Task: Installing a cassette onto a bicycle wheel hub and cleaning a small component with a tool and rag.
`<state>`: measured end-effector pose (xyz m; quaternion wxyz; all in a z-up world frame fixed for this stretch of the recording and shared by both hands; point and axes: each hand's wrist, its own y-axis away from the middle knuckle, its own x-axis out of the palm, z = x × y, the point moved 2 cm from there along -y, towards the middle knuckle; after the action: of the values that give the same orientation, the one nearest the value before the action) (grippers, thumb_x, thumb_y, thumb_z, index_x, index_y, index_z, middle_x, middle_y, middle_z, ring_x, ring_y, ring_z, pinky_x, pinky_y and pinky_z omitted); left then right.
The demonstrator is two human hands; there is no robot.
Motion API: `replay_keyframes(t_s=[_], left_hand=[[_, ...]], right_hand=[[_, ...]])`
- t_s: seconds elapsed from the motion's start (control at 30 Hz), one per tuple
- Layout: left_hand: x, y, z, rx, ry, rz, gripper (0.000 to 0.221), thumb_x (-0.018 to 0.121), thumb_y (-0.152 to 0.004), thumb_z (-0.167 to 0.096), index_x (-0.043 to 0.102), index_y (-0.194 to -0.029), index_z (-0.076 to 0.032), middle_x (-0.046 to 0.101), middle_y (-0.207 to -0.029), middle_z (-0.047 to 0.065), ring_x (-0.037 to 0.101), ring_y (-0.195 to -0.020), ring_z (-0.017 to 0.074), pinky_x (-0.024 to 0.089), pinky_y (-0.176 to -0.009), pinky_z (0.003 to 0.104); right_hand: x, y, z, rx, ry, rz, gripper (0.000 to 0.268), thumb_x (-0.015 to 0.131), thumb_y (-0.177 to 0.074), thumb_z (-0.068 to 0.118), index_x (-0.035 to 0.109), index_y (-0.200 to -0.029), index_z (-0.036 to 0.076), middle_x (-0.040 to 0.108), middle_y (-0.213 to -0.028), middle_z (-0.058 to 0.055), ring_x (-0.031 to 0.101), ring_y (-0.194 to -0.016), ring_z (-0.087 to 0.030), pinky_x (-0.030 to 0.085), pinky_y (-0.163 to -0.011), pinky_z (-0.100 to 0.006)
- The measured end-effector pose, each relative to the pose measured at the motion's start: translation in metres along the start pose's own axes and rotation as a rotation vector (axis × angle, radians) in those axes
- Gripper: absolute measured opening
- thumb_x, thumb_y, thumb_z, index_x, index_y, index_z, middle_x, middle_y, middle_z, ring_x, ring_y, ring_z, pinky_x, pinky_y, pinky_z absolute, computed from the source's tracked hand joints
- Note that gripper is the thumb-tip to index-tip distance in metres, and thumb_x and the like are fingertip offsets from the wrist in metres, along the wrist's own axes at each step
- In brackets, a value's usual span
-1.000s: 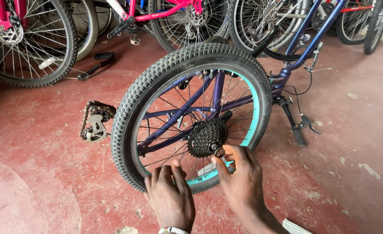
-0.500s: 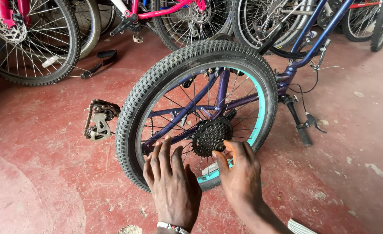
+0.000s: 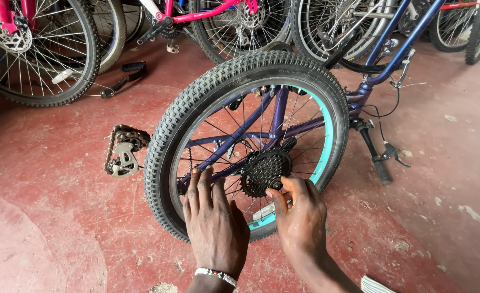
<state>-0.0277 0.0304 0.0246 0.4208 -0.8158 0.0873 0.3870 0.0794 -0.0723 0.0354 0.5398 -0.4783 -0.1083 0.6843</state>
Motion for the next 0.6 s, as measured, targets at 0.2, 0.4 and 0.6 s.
replay_keyframes(t_s=[0.2, 0.4, 0.6], left_hand=[[0.0, 0.001, -0.001, 0.0, -0.016, 0.078, 0.018, 0.066, -0.082, -0.016, 0.065, -0.095, -0.004, 0.037, -0.16, 0.022, 0.022, -0.157, 0.0398, 0.033, -0.113, 0.054], [-0.004, 0.001, -0.003, -0.006, -0.013, 0.132, 0.006, 0.067, -0.079, -0.009, 0.07, -0.08, -0.004, 0.032, -0.163, 0.025, 0.017, -0.158, 0.044, 0.036, -0.111, 0.054], [-0.007, 0.0, -0.005, -0.033, -0.021, 0.111, 0.01, 0.064, -0.082, -0.01, 0.07, -0.078, -0.003, 0.037, -0.161, 0.025, 0.025, -0.156, 0.0423, 0.037, -0.11, 0.052]], right_hand=[[0.006, 0.001, -0.008, 0.082, 0.017, 0.036, 0.038, 0.085, -0.076, 0.012, 0.067, -0.108, 0.0, 0.075, -0.096, -0.014, 0.074, -0.08, -0.024, 0.064, -0.067, -0.036], [0.005, 0.004, -0.008, -0.027, -0.01, 0.049, 0.032, 0.083, -0.078, 0.008, 0.067, -0.104, -0.002, 0.066, -0.087, -0.011, 0.065, -0.067, -0.02, 0.058, -0.054, -0.032], [0.0, 0.005, 0.003, 0.063, -0.013, 0.023, 0.034, 0.081, -0.075, 0.0, 0.068, -0.106, 0.0, 0.073, -0.093, -0.012, 0.072, -0.071, -0.021, 0.061, -0.062, -0.036]])
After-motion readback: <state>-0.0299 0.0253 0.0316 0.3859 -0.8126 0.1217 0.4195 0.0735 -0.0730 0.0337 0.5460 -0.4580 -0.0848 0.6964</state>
